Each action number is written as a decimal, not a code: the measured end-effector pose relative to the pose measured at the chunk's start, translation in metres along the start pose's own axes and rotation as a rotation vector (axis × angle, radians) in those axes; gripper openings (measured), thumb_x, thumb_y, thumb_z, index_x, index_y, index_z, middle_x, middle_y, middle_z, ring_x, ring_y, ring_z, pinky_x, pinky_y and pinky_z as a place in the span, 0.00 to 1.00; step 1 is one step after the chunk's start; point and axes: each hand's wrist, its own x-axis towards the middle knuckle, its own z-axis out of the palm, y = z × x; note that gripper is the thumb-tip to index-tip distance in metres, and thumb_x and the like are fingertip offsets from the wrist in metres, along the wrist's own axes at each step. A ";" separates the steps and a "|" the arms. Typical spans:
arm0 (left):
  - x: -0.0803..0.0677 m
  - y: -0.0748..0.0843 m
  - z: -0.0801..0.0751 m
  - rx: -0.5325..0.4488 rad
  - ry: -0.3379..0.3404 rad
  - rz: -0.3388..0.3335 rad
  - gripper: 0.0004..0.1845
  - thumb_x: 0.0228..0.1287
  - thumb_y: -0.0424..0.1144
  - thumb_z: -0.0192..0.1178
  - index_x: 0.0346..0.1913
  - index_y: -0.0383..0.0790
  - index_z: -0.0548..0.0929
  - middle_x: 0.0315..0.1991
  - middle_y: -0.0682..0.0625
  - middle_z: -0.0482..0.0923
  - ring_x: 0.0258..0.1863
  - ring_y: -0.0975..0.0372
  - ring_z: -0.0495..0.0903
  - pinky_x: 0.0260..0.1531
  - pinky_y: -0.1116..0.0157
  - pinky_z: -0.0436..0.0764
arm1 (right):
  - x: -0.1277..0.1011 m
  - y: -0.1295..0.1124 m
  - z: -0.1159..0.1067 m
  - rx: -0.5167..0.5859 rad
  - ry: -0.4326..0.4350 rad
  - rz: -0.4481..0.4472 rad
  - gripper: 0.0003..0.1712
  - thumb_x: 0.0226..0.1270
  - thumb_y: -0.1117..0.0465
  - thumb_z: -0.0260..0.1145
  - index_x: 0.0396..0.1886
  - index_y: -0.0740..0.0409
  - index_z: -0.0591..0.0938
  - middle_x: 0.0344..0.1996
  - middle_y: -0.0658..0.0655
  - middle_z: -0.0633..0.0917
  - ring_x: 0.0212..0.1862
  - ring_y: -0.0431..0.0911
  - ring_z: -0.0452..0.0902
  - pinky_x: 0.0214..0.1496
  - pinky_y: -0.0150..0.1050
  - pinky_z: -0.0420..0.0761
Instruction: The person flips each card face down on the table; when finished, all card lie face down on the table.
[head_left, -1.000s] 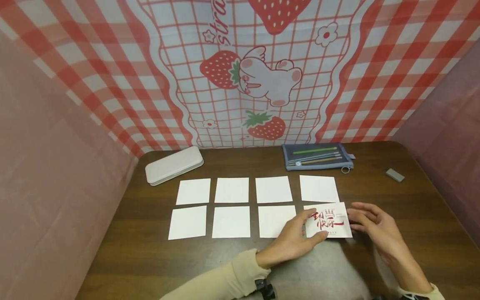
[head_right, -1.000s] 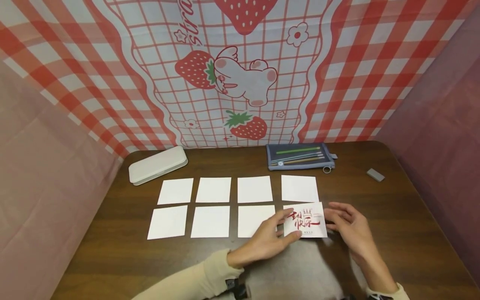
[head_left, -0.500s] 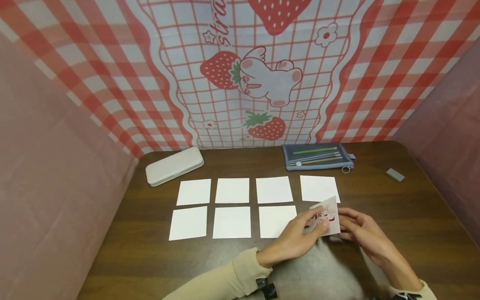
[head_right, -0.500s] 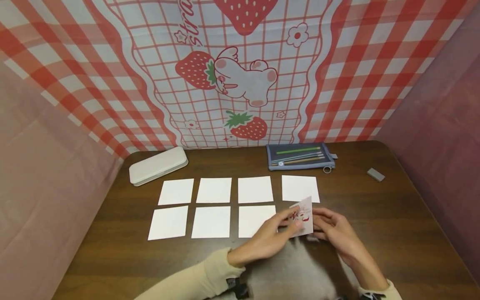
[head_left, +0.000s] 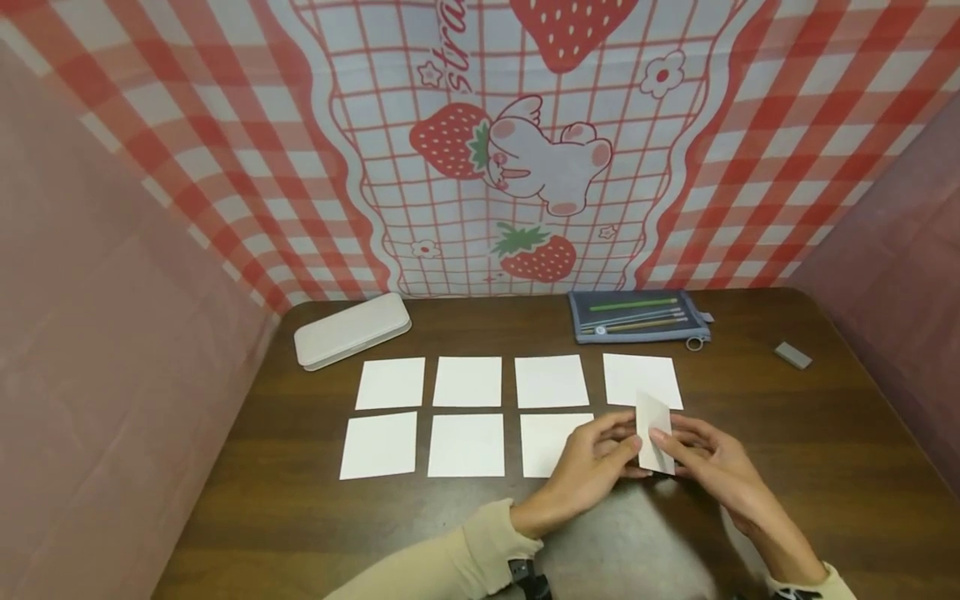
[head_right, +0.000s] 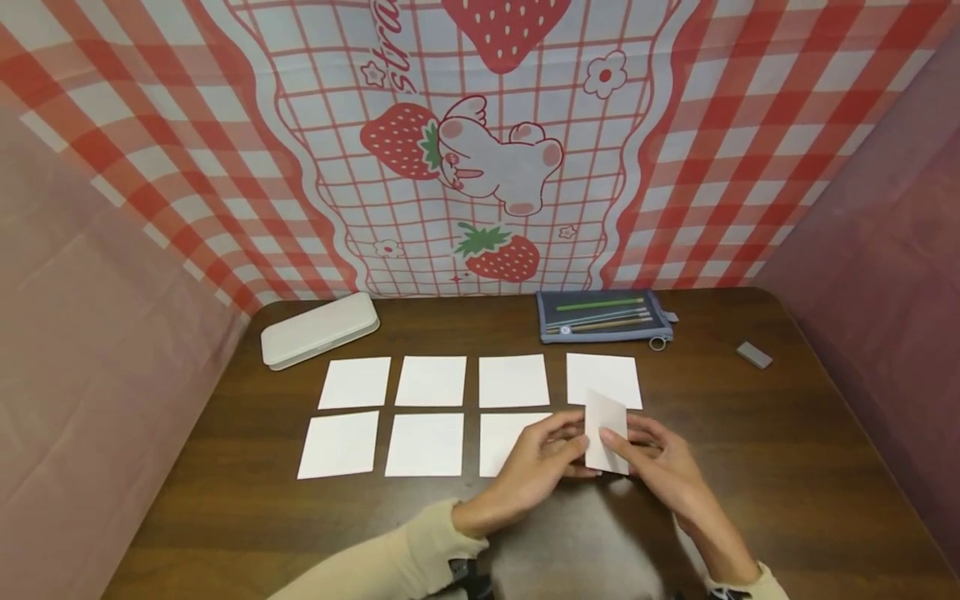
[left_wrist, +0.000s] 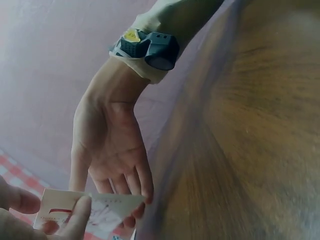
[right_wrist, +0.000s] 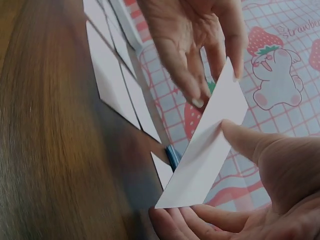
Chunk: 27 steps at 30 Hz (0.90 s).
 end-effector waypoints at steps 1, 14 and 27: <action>0.000 0.000 -0.002 0.024 0.007 0.008 0.22 0.77 0.30 0.54 0.70 0.29 0.74 0.59 0.29 0.81 0.53 0.48 0.88 0.45 0.67 0.90 | 0.000 0.000 -0.001 -0.026 0.023 -0.003 0.42 0.79 0.48 0.64 0.78 0.71 0.63 0.67 0.76 0.75 0.44 0.25 0.78 0.46 0.31 0.87; 0.002 -0.005 -0.018 0.285 0.109 0.088 0.33 0.66 0.24 0.62 0.75 0.42 0.72 0.49 0.34 0.85 0.39 0.56 0.92 0.29 0.77 0.83 | -0.004 0.004 -0.012 -0.248 0.198 -0.062 0.38 0.69 0.45 0.73 0.69 0.65 0.77 0.55 0.69 0.85 0.37 0.19 0.77 0.34 0.30 0.84; 0.005 -0.013 -0.024 0.493 0.041 0.049 0.32 0.64 0.24 0.66 0.71 0.28 0.72 0.43 0.39 0.84 0.31 0.65 0.90 0.28 0.79 0.82 | -0.005 0.015 -0.017 -0.392 0.322 -0.145 0.29 0.63 0.51 0.79 0.58 0.63 0.85 0.41 0.60 0.91 0.30 0.21 0.77 0.31 0.27 0.75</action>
